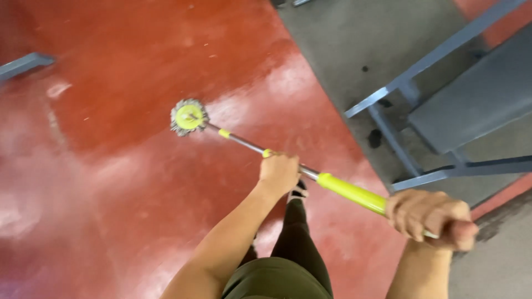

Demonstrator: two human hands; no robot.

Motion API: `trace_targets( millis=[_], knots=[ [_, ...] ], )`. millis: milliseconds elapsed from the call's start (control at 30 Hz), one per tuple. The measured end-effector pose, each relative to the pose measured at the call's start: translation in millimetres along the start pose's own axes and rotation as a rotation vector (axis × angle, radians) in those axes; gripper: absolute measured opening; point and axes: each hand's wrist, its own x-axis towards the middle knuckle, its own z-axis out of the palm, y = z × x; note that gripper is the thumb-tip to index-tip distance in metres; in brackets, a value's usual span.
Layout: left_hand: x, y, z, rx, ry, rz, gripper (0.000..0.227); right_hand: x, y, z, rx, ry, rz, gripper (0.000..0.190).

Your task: Mopping the gym floor and organizing weight plates.

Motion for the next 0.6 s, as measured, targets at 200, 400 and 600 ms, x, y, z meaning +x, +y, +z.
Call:
trace_targets(
  millis=[200,400,600],
  knots=[
    [-103,-89,-45,-0.031,-0.425,-0.412,0.033,-8,86,84,0.375,-0.047,0.018,0.057],
    [-181,-166,-11,-0.1,-0.302,-0.689,0.036,-17,139,159,0.559,0.034,0.296,0.056],
    [-189,-163,77,-0.08,-0.266,-0.723,0.026,-86,163,175,0.465,0.688,0.211,0.061]
  ],
)
